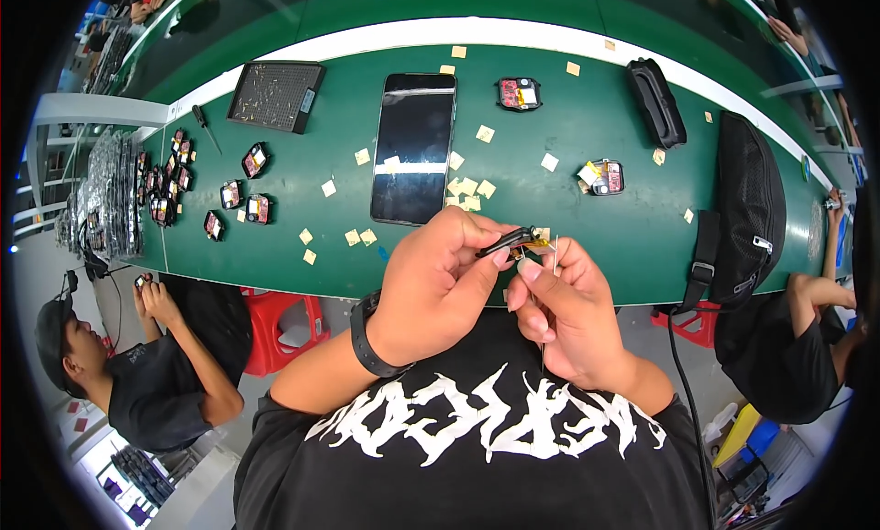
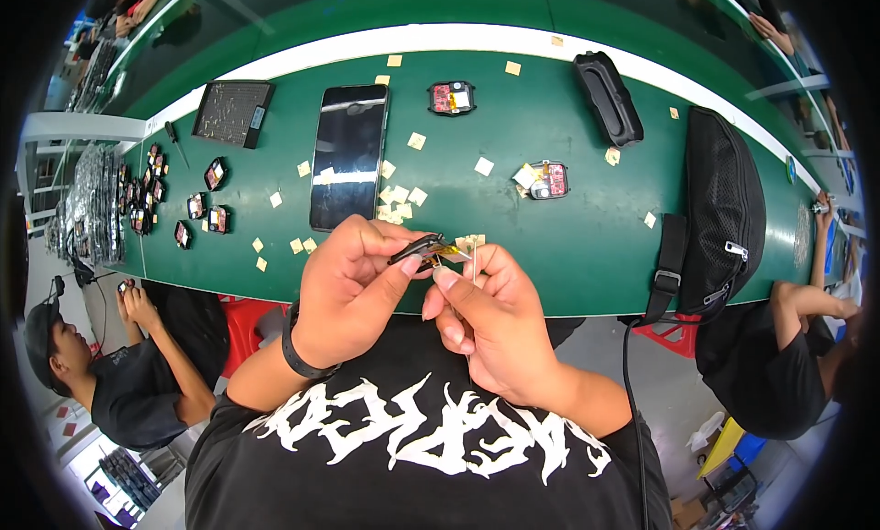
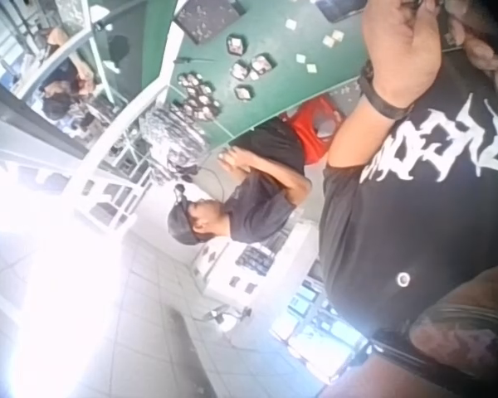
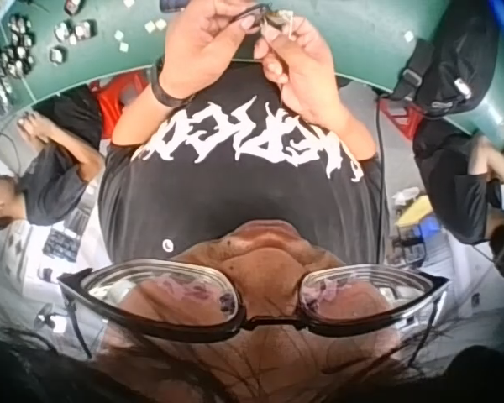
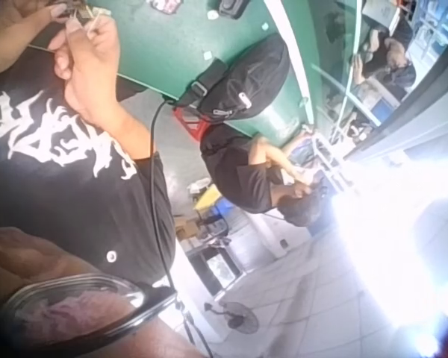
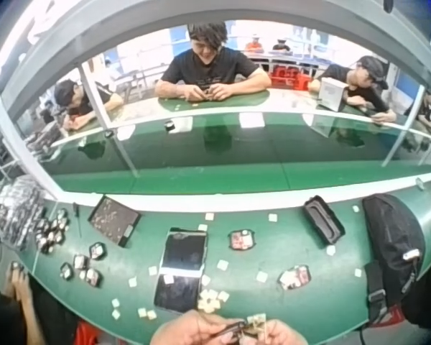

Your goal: Assembling small electronic modules at a factory workstation.

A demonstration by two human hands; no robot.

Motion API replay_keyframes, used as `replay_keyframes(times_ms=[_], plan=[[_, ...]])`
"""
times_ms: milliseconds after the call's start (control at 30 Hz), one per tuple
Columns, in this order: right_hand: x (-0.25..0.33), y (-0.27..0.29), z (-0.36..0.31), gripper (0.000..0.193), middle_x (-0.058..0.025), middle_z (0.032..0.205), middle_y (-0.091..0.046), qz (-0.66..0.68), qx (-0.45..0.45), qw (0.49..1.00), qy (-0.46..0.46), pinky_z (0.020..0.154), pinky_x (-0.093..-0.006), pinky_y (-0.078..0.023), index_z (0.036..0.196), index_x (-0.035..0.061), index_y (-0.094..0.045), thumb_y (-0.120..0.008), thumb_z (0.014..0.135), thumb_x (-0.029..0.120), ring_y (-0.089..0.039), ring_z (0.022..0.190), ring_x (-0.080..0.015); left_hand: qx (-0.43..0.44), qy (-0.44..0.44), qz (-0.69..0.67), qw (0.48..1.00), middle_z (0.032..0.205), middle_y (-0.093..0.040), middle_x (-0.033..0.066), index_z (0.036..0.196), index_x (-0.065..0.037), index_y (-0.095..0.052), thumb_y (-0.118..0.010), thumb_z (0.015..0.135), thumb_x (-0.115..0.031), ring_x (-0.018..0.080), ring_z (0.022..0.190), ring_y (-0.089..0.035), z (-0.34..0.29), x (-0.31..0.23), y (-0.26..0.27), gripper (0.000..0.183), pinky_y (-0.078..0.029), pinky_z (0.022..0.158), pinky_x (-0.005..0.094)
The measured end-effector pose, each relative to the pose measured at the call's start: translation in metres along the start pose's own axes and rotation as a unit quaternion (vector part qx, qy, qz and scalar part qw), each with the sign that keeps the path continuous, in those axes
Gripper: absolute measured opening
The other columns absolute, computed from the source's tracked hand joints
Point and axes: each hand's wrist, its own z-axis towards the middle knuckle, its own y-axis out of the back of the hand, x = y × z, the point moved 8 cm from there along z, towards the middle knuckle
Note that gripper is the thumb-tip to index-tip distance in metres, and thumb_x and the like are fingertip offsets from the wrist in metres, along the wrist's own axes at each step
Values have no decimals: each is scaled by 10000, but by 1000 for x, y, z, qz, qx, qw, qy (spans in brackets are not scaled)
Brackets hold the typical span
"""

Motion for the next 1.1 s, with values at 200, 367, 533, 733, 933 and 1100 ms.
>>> replay_keyframes(times_ms=[200,367,533,733,933,1100], plan=[[2,4,1,187,-131,810,-666,-29,-7,998,51,431,-210,-316,965,115,-418,-581,1035,54,-479,518,-73,-22,34,-24,999,1206,-634,183,1083,-1,-495,-588,997,40,204,1089,-671,-2,11,5,133,-589,932,356],[9,12,-1,173,-135,812,-684,-87,-3,990,108,439,-206,-333,985,112,-420,-574,1037,53,-494,527,-69,-56,159,-150,974,1165,-662,148,1090,-8,-492,-615,993,16,236,1074,-703,1,22,9,158,-628,874,346],[36,12,-6,279,-67,812,-667,-227,14,948,224,508,-199,-367,1206,40,-493,-656,980,21,-505,592,-37,-50,129,-147,979,1136,-665,151,1085,1,-496,-611,978,53,238,1071,-707,1,18,6,166,-629,875,339],[50,2,-5,245,12,829,-613,-371,-8,877,305,565,-184,-365,1150,-16,-648,-729,918,-19,-467,653,-3,-44,109,-89,989,1112,-664,152,1067,12,-499,-619,954,83,180,1021,-697,-1,16,1,179,-611,879,316],[54,-2,-11,174,-19,852,-643,-398,-12,860,319,536,-196,-380,1059,-19,-694,-745,893,-34,-507,659,-16,-45,110,-67,991,1111,-671,130,1185,30,-526,-620,955,82,144,1008,-680,2,10,-1,254,-578,863,279],[65,-20,-18,254,-80,865,-681,-572,60,733,364,567,-248,-494,1077,-2,-703,-769,839,-61,-615,658,-120,-17,107,-91,990,1149,-677,128,1243,55,-564,-602,960,96,134,1011,-673,1,12,-7,289,-558,856,263]])
